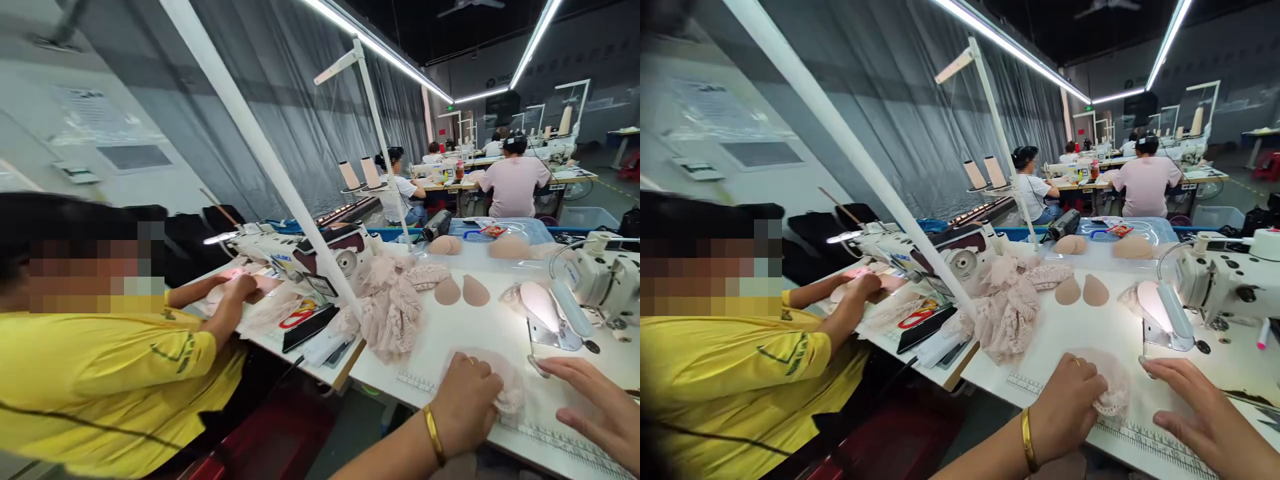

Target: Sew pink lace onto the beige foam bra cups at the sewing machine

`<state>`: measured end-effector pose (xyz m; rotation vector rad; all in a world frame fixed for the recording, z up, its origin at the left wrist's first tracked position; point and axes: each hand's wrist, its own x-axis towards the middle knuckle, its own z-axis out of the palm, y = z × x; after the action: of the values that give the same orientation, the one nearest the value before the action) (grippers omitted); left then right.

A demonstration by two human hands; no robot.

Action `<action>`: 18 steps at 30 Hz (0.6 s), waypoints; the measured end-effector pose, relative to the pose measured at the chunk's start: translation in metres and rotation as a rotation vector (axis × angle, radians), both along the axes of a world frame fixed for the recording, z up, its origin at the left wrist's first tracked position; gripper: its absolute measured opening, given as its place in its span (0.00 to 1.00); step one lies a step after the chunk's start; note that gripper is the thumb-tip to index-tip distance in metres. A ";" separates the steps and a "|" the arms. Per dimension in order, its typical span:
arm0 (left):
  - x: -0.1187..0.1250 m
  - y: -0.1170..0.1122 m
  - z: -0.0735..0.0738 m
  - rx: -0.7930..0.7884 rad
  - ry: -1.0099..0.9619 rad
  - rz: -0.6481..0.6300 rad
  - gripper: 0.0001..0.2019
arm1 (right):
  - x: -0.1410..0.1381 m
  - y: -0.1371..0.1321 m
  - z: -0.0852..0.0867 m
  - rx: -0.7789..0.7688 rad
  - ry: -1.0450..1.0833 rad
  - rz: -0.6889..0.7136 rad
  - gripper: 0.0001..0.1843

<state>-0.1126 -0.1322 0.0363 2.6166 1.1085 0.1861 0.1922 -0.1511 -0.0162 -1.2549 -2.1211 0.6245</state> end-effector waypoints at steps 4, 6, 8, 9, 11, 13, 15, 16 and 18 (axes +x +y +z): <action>0.009 0.005 0.008 -0.518 -0.678 0.099 0.18 | -0.035 -0.018 0.027 -0.367 0.320 -0.069 0.36; 0.015 0.008 0.007 -0.779 -0.954 0.217 0.25 | -0.053 -0.019 0.036 -0.461 0.508 -0.138 0.29; 0.021 0.012 0.004 -0.903 -1.143 0.336 0.28 | -0.065 -0.017 0.039 -0.487 0.624 -0.197 0.28; 0.024 0.013 0.003 -0.933 -1.218 0.389 0.28 | -0.067 -0.014 0.039 -0.477 0.632 -0.215 0.28; 0.031 0.014 -0.002 -0.993 -1.353 0.465 0.27 | -0.068 -0.010 0.035 -0.432 0.585 -0.232 0.29; 0.036 0.011 -0.006 -1.046 -1.468 0.498 0.26 | -0.065 -0.005 0.028 -0.398 0.530 -0.250 0.31; 0.039 0.007 -0.011 -1.038 -1.521 0.511 0.27 | -0.061 -0.001 0.021 -0.383 0.510 -0.279 0.33; 0.039 0.006 -0.013 -0.999 -1.496 0.520 0.27 | -0.059 0.001 0.017 -0.374 0.506 -0.294 0.33; 0.036 0.009 -0.015 -0.819 -1.235 0.517 0.23 | -0.056 0.005 0.010 -0.372 0.508 -0.303 0.33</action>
<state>-0.0770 -0.1228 0.0211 1.0588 0.9741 1.0118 0.1362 -0.1461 -0.0061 -1.3929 -1.4079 1.0984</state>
